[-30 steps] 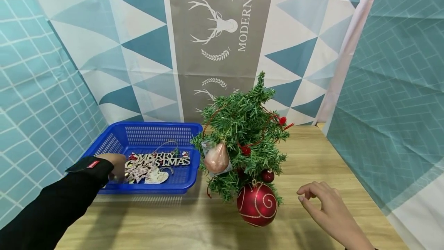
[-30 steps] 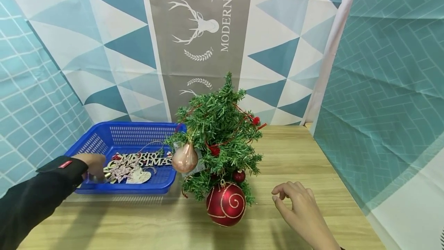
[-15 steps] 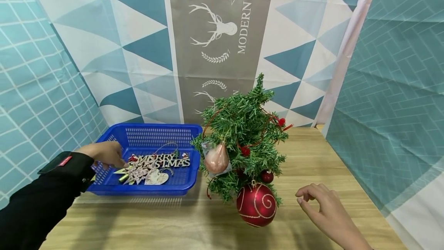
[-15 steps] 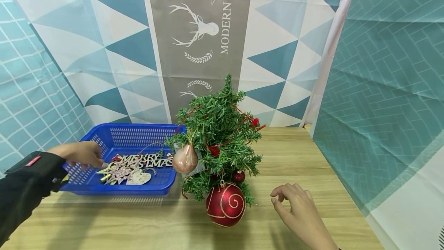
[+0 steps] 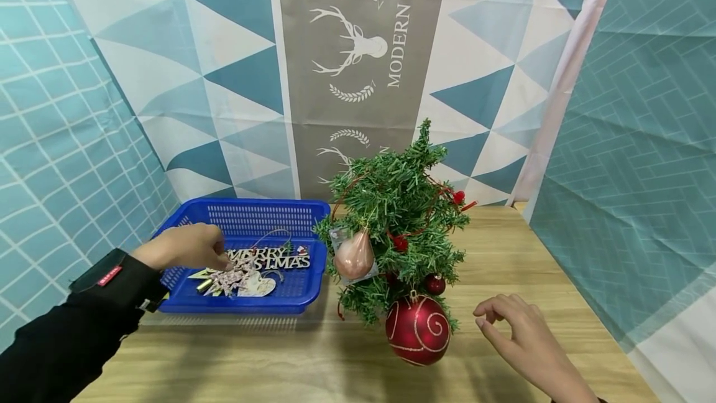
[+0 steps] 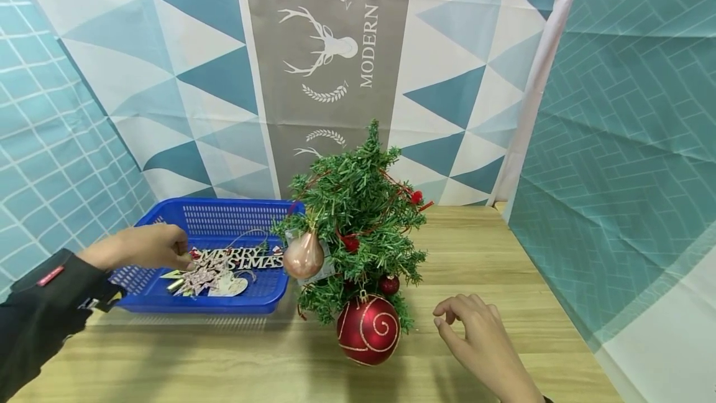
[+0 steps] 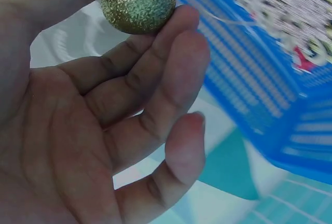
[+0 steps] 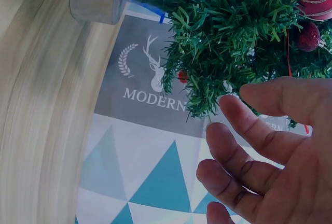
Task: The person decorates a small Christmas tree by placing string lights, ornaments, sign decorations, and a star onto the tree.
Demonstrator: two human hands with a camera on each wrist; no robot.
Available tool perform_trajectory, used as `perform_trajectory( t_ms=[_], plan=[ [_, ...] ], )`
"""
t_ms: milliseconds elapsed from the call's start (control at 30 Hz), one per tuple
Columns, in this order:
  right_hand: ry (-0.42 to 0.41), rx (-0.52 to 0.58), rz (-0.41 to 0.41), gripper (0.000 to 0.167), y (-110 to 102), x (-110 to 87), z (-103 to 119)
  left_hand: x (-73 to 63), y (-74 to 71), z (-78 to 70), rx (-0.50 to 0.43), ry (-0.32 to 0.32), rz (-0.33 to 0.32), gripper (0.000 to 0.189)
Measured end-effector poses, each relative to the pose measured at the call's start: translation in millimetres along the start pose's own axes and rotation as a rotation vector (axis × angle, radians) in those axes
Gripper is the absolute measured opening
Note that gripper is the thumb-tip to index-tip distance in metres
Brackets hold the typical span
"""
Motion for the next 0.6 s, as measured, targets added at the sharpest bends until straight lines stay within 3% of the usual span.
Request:
perform_trajectory(
  t_ms=[267,433,600],
  plan=[
    [0.003,-0.008,0.005,0.030,2,2.8,2,-13.1,-0.5,-69.1,0.097,0.104,-0.088,0.027],
    [-0.009,-0.010,-0.004,0.031,1,1.9,3,-20.4,3.5,-98.3,0.130,0.168,-0.121,0.022],
    [-0.015,-0.009,-0.016,0.032,-1,1.1,6,-27.4,6.3,-117.9,0.087,0.213,-0.147,0.020]
  ],
)
Point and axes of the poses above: each hand's wrist, its own x-axis towards the middle knuckle, its own y-axis out of the palm, z = x × y, the point moved 10 cm from there along x, towards the middle knuckle, and after that the axes turned 1 degree about z, right-handed, at the moved point
